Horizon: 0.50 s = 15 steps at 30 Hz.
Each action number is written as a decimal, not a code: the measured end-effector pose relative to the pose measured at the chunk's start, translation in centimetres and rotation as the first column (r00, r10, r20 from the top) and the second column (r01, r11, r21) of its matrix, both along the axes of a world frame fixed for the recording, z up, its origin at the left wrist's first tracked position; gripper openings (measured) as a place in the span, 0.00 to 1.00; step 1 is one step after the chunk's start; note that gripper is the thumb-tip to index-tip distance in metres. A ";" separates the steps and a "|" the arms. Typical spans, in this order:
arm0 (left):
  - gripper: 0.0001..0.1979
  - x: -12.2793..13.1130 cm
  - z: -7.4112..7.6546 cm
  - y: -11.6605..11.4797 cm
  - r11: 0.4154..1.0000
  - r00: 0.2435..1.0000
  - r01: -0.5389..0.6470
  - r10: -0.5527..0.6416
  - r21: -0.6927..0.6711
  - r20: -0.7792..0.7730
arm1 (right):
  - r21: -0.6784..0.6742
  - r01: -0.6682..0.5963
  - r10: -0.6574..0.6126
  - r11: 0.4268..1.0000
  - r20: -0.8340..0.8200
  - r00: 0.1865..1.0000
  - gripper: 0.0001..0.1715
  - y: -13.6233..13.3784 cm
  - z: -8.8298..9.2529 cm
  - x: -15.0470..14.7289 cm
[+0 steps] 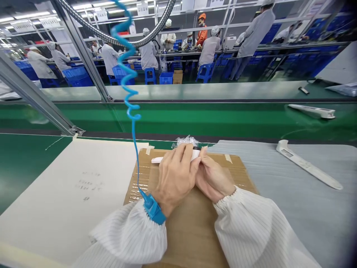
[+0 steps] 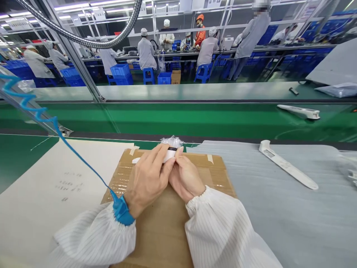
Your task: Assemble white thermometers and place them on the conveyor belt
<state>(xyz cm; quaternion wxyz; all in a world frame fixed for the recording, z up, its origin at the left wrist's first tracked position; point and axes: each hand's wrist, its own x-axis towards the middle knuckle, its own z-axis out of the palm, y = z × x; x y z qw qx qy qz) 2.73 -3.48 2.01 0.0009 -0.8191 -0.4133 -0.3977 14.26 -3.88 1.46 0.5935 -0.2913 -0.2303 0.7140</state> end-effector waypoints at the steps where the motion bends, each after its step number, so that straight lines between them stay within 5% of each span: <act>1: 0.18 -0.2 -0.1 0.2 1.000 1.000 0.022 -0.022 -0.013 0.012 | 0.000 -0.016 0.016 1.000 0.003 1.000 0.12 0.0 0.0 0.2; 6: 0.23 -1.9 -1.0 1.5 0.972 0.985 0.167 -0.157 -0.167 0.076 | -0.048 -0.036 0.035 0.998 -0.019 0.999 0.17 0.3 0.6 1.9; 11: 0.17 -2.8 -0.3 1.7 0.952 0.991 0.125 -0.131 -0.280 -0.004 | -0.123 0.082 -0.096 0.989 -0.114 0.989 0.13 0.8 1.5 3.2; 15: 0.19 -2.5 0.6 1.5 0.896 0.991 0.106 -0.058 -0.432 0.123 | -0.102 0.127 -0.135 0.987 -0.082 0.987 0.15 1.1 1.1 2.9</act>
